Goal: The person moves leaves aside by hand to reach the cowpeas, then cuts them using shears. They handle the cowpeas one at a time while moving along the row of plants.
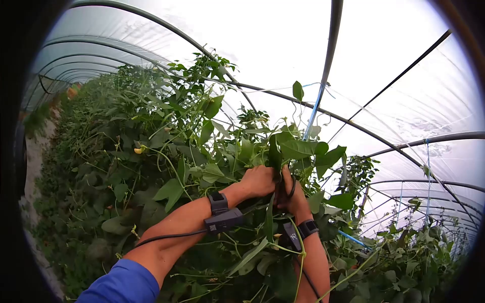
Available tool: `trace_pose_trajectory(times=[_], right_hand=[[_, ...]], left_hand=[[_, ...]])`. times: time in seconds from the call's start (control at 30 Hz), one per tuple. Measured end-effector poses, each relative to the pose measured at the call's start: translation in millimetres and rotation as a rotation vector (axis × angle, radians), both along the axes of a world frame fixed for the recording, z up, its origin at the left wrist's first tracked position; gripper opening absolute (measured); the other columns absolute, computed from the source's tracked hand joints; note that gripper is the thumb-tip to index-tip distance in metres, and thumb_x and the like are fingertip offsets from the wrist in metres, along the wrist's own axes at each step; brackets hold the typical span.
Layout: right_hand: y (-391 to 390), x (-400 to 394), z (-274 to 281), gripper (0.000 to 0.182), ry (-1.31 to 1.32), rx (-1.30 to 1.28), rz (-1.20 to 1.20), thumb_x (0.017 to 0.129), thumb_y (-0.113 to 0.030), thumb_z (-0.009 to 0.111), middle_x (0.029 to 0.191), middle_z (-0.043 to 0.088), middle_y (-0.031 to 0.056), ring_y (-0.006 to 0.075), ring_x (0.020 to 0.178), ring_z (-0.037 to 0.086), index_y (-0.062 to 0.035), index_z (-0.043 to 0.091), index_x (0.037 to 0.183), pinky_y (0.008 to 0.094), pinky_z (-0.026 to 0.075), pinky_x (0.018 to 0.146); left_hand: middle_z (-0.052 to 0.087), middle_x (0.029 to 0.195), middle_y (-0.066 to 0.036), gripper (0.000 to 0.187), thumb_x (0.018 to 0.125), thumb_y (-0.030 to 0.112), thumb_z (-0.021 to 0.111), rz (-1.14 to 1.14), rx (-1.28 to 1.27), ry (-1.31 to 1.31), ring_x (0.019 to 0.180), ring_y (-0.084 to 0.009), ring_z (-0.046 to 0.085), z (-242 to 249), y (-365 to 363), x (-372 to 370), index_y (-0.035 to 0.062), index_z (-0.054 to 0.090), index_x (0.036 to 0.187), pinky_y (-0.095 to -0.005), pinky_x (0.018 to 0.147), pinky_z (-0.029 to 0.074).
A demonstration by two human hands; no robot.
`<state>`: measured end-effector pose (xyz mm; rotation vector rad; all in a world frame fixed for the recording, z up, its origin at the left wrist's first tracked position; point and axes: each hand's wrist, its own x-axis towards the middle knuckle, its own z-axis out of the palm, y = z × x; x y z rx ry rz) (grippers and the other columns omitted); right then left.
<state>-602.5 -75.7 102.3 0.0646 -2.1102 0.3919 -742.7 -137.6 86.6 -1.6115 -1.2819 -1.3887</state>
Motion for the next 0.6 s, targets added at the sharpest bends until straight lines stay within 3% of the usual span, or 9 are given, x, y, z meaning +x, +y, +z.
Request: trace_pose_trajectory(times=[0.07,0.13,0.2,0.27,0.3,0.47,0.53,0.57,0.6], right_hand=[[6,-5,6,0.063,-0.097,-0.354,-0.110,0.085,-0.067,0.040,0.059,0.056,0.0066,0.0164,0.049,0.055,-0.0066,0.056,0.075,0.0273,0.038,0.039],[26,0,-1,0.062,-0.053,-0.051,-0.168,0.087,-0.063,0.041,0.062,0.056,0.0072,0.0149,0.053,0.056,-0.0052,0.058,0.076,0.0272,0.039,0.041],[56,-8,1,0.056,0.222,0.578,-0.146,0.090,-0.055,0.043,0.067,0.058,0.0067,0.0137,0.056,0.056,-0.0024,0.060,0.081,0.0284,0.041,0.044],[44,-6,0,0.048,0.370,0.104,0.121,0.093,-0.046,0.046,0.072,0.059,0.0051,0.0147,0.059,0.056,-0.0006,0.061,0.088,0.0309,0.043,0.048],[31,-5,9,0.046,0.238,-0.393,0.067,0.093,-0.044,0.047,0.075,0.060,0.0038,0.0149,0.060,0.056,0.0004,0.060,0.092,0.0309,0.044,0.050],[-1,10,7,0.053,0.103,-0.417,0.087,0.091,-0.052,0.047,0.075,0.061,0.0063,0.0154,0.058,0.057,-0.0009,0.061,0.091,0.0289,0.045,0.048],[13,20,10,0.061,-0.205,-0.518,-0.029,0.086,-0.061,0.047,0.072,0.060,0.0092,0.0183,0.055,0.058,-0.0012,0.059,0.087,0.0288,0.045,0.047],[13,20,8,0.068,-0.243,-0.541,-0.122,0.082,-0.069,0.044,0.067,0.058,0.0113,0.0198,0.053,0.058,-0.0018,0.056,0.085,0.0280,0.044,0.045],[16,17,5,0.068,-0.239,-0.539,-0.123,0.082,-0.069,0.044,0.067,0.058,0.0113,0.0198,0.053,0.058,-0.0018,0.056,0.085,0.0280,0.044,0.045]], left_hand=[[0.064,0.087,-0.022,0.027,0.078,0.027,0.051,0.035,-0.023,0.017,0.085,-0.0409,0.061,2,3,0,0.0070,0.066,0.090,-0.0480,0.077,0.049],[0.064,0.087,-0.021,0.027,0.079,0.027,0.051,0.064,-0.056,0.026,0.085,-0.0409,0.061,-1,8,0,0.0085,0.065,0.092,-0.0483,0.077,0.049],[0.064,0.087,-0.021,0.024,0.075,0.020,0.052,0.024,0.034,0.044,0.084,-0.0396,0.062,-6,10,1,0.0068,0.064,0.091,-0.0468,0.075,0.049],[0.064,0.085,-0.020,0.024,0.077,0.023,0.052,0.008,0.053,0.034,0.083,-0.0401,0.061,-18,14,-5,0.0103,0.061,0.096,-0.0481,0.074,0.049],[0.063,0.084,-0.019,0.025,0.080,0.026,0.052,-0.013,0.082,0.012,0.082,-0.0406,0.060,-20,14,-11,0.0137,0.059,0.100,-0.0493,0.074,0.048],[0.064,0.083,-0.018,0.022,0.079,0.020,0.053,0.026,0.086,0.099,0.082,-0.0394,0.060,-5,8,-26,0.0124,0.058,0.099,-0.0475,0.073,0.049],[0.063,0.081,-0.018,0.022,0.082,0.023,0.055,-0.107,0.240,0.167,0.080,-0.0378,0.061,7,21,-46,0.0093,0.059,0.098,-0.0441,0.072,0.049],[0.062,0.080,-0.020,0.024,0.085,0.025,0.055,-0.404,0.280,0.054,0.078,-0.0356,0.060,13,12,-42,0.0042,0.060,0.096,-0.0404,0.070,0.048],[0.060,0.079,-0.021,0.030,0.087,0.028,0.054,-0.232,0.175,0.066,0.074,-0.0338,0.059,18,0,-43,-0.0011,0.060,0.092,-0.0392,0.066,0.046]])
